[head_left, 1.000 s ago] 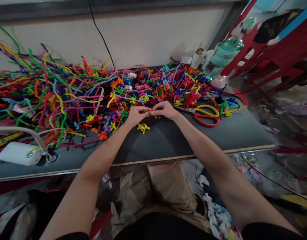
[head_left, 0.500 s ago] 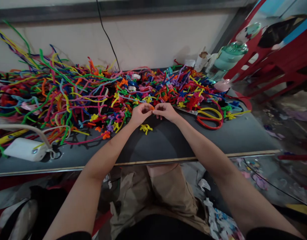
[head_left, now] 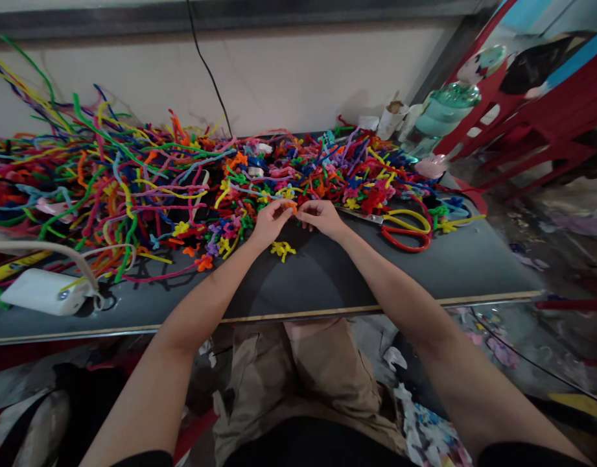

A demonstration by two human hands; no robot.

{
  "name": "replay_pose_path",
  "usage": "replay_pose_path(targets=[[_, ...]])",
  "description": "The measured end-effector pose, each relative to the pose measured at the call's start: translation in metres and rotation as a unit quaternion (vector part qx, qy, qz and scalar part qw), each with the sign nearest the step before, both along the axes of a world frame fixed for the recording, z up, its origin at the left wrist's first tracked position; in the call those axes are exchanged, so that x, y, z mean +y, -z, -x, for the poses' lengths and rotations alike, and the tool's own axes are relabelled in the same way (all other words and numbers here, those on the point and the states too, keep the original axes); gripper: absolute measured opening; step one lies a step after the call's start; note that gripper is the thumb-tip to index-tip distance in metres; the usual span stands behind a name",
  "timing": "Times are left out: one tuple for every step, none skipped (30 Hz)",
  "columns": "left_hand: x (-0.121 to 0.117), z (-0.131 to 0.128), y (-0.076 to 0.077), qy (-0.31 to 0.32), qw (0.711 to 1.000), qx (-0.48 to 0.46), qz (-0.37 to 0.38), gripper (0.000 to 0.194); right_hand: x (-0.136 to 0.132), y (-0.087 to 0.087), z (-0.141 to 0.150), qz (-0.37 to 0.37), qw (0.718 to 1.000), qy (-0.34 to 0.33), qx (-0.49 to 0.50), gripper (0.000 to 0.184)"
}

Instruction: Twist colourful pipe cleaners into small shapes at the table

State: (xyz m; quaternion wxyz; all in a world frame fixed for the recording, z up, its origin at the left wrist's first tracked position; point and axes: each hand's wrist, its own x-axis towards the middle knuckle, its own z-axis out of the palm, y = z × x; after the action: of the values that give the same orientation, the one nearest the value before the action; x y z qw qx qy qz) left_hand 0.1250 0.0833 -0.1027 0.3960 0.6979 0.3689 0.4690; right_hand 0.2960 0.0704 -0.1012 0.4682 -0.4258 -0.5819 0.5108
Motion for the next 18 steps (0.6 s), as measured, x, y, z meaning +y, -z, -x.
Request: replay_pose_path(targets=[[0.001, 0.0, 0.0, -0.003, 1.0, -0.009, 0.005, 0.014, 0.0, 0.0, 0.0, 0.0, 1.0, 0.004, 0.005, 0.044], [0.002, 0.0, 0.001, -0.005, 1.0, -0.017, 0.011, 0.014, 0.0, -0.001, -0.001, 0.002, 1.0, 0.007, 0.01, 0.044], [0.003, 0.0, 0.002, -0.004, 1.0, -0.024, 0.018, 0.014, 0.001, -0.001, -0.001, 0.004, 1.0, 0.01, 0.017, 0.045], [0.004, 0.0, 0.003, 0.0, 0.999, -0.028, 0.025, 0.014, 0.002, -0.001, -0.002, 0.007, 1.0, 0.013, 0.023, 0.045], [0.005, 0.0, 0.003, 0.004, 0.999, -0.029, 0.031, 0.013, 0.002, -0.001, -0.002, 0.011, 0.999, 0.016, 0.029, 0.045], [0.005, 0.0, 0.004, 0.007, 0.999, -0.03, 0.036, 0.013, 0.003, -0.001, -0.003, 0.013, 0.999, 0.019, 0.034, 0.045], [0.006, 0.0, 0.004, 0.008, 0.999, -0.029, 0.038, 0.013, 0.003, -0.001, -0.003, 0.015, 0.999, 0.021, 0.037, 0.045], [0.005, 0.0, 0.004, 0.007, 0.999, -0.029, 0.038, 0.013, 0.004, -0.001, -0.003, 0.016, 0.999, 0.022, 0.04, 0.045], [0.005, 0.0, 0.003, 0.005, 0.999, -0.029, 0.035, 0.014, 0.004, -0.001, -0.003, 0.016, 0.999, 0.021, 0.042, 0.046], [0.004, 0.0, 0.003, 0.003, 0.999, -0.031, 0.031, 0.015, 0.004, -0.001, -0.003, 0.016, 0.999, 0.02, 0.044, 0.047], [0.003, 0.0, 0.002, 0.004, 0.999, -0.031, 0.027, 0.016, 0.004, -0.001, -0.003, 0.017, 0.999, 0.018, 0.046, 0.047], [0.002, 0.0, 0.001, 0.006, 0.999, -0.029, 0.023, 0.016, 0.004, -0.001, -0.004, 0.018, 0.999, 0.015, 0.047, 0.048], [0.001, 0.0, 0.0, 0.009, 0.999, -0.023, 0.02, 0.017, 0.004, -0.002, -0.004, 0.019, 0.999, 0.011, 0.048, 0.048], [0.0, 0.0, -0.001, 0.012, 1.0, -0.016, 0.018, 0.018, 0.003, -0.002, -0.005, 0.02, 0.999, 0.006, 0.049, 0.048], [0.0, 0.0, -0.002, 0.014, 1.0, -0.009, 0.016, 0.019, 0.003, -0.002, -0.006, 0.021, 0.999, 0.0, 0.049, 0.047], [-0.001, 0.0, -0.002, 0.015, 1.0, -0.003, 0.015, 0.02, 0.003, -0.002, -0.008, 0.022, 0.999, -0.009, 0.049, 0.047], [-0.001, 0.0, -0.003, 0.014, 1.0, 0.001, 0.015, 0.02, 0.003, -0.002, -0.009, 0.022, 0.998, -0.019, 0.049, 0.046], [-0.001, 0.0, -0.003, 0.012, 1.0, 0.004, 0.013, 0.021, 0.003, -0.002, -0.011, 0.022, 0.998, -0.028, 0.048, 0.046]])
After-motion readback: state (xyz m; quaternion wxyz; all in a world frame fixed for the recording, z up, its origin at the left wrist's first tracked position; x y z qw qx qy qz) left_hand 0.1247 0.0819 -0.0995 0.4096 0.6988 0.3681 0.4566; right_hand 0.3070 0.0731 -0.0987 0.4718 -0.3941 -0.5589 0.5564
